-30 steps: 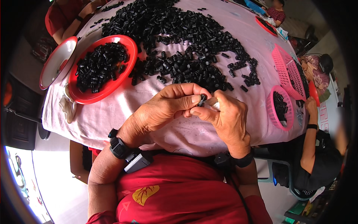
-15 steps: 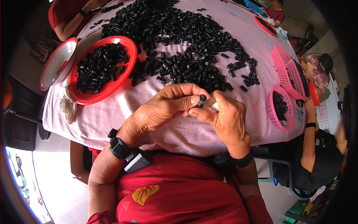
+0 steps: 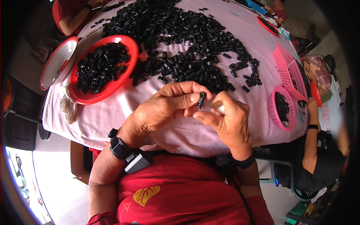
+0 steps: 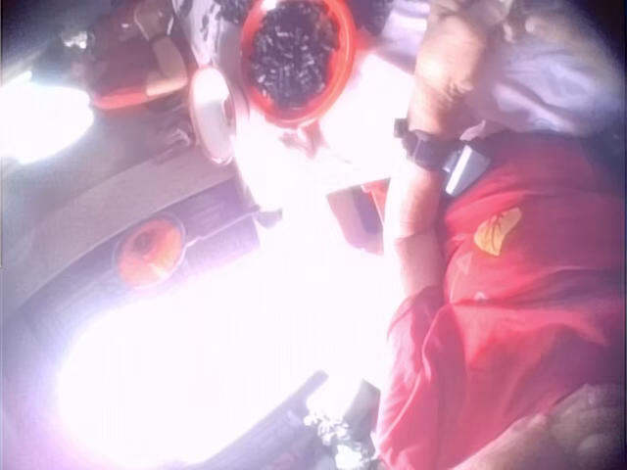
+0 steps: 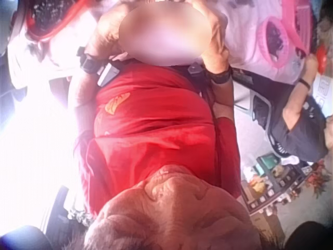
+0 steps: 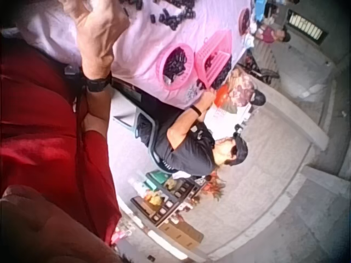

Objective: Assembling small black plastic components by hand at a workstation.

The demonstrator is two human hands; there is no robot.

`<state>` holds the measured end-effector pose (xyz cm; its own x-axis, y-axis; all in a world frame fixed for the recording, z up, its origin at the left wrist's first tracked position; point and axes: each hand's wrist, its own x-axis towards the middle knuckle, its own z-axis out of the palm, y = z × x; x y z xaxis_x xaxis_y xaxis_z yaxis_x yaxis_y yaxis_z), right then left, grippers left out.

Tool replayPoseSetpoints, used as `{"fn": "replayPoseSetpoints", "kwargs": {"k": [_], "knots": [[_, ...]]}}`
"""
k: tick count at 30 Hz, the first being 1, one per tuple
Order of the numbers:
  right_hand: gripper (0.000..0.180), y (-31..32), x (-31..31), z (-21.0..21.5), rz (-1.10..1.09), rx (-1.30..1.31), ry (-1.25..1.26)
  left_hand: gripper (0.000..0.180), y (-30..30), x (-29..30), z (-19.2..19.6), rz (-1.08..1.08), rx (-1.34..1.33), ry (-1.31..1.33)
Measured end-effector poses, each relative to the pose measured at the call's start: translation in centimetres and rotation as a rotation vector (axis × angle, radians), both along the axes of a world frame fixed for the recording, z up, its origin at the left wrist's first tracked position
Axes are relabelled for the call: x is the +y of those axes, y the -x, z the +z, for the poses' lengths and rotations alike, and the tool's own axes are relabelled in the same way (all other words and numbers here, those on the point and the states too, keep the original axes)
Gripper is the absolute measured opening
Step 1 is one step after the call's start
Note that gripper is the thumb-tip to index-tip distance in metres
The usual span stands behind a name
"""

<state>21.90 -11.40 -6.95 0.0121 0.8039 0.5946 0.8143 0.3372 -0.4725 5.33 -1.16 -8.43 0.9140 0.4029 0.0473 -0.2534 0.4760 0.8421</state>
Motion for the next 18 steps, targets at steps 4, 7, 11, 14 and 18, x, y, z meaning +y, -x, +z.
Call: {"fn": "replayPoseSetpoints", "kwargs": {"k": [4,7,11,14,18], "knots": [[0.033,0.1,-0.5,0.3,0.054,0.203,-0.015,0.029,0.1,0.1,0.1,-0.026,-0.019,0.086],[0.03,0.2,-0.5,0.4,0.103,0.293,-0.025,0.033,0.1,0.0,0.0,-0.015,-0.006,0.095],[0.021,0.5,0.0,-0.3,0.226,0.475,0.005,0.033,0.0,-0.2,0.0,-0.036,-0.044,0.11],[0.017,0.1,-0.1,-0.5,0.213,0.492,0.086,0.03,0.0,0.1,-0.6,-0.052,-0.024,0.068],[0.012,0.8,0.1,-0.1,0.201,0.57,0.074,0.03,0.0,-0.1,-0.3,-0.045,0.004,0.09]]}}
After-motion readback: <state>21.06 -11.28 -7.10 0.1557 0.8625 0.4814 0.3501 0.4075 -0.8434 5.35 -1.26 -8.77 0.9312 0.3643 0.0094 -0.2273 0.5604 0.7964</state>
